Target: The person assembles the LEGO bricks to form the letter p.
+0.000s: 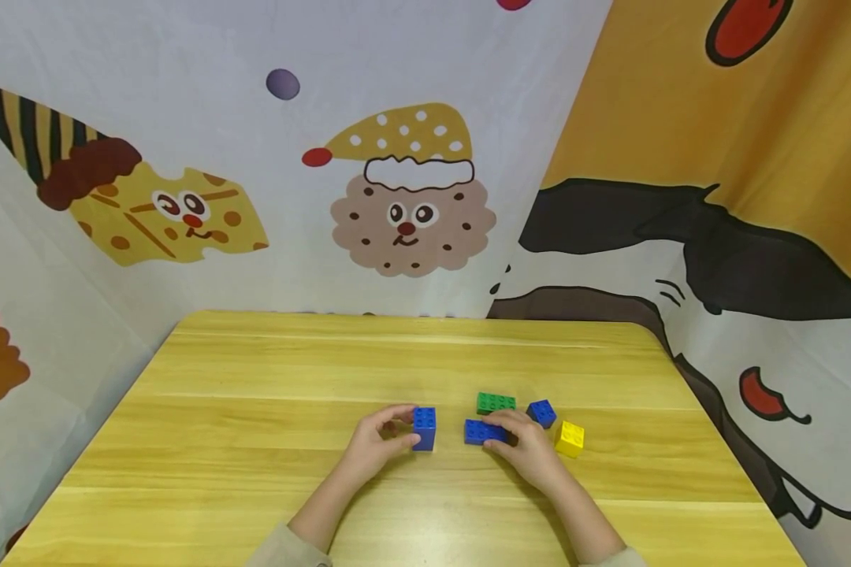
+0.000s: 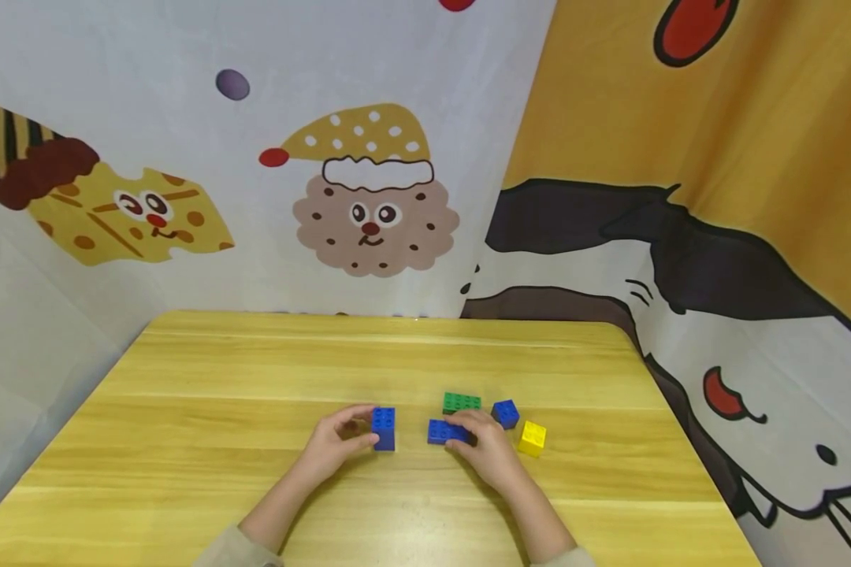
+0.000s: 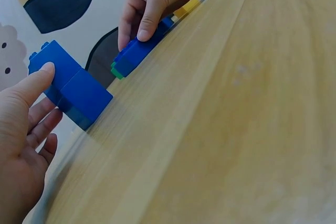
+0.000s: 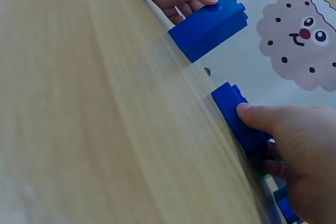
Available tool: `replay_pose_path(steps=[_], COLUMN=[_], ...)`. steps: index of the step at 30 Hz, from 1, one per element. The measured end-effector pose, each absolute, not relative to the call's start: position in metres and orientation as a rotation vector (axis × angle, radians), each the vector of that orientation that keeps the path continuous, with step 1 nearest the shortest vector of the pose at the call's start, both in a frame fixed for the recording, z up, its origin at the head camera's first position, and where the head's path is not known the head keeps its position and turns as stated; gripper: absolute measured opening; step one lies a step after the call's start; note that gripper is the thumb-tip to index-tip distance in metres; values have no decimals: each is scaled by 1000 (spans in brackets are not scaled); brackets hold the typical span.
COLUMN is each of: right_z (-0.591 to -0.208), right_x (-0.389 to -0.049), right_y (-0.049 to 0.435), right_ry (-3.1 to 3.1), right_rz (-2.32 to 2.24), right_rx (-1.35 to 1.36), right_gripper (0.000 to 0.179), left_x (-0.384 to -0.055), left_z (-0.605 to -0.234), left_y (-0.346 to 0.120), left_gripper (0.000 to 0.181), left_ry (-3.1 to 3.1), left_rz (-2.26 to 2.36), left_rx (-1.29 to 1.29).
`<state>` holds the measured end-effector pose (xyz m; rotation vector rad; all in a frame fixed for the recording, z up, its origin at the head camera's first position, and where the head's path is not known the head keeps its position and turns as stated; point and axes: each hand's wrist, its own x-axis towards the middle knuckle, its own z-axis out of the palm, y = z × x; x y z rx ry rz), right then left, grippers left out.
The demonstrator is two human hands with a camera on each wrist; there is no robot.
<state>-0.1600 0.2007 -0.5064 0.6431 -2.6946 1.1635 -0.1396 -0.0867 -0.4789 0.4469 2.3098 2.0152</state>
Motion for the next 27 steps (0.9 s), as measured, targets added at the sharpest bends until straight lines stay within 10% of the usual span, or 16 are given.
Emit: replay_pose_path(steps=[27], right_z=[-486], right_x=[-156], right_y=[191], right_ry=[-2614], right_rz=[1139], right_rx=[724], right_gripper=[33], left_x=[-140], left_z=[-478], left_y=[-86], left_gripper=[38], left_ry=[2319], left_rz=[2006], left_rx=[454])
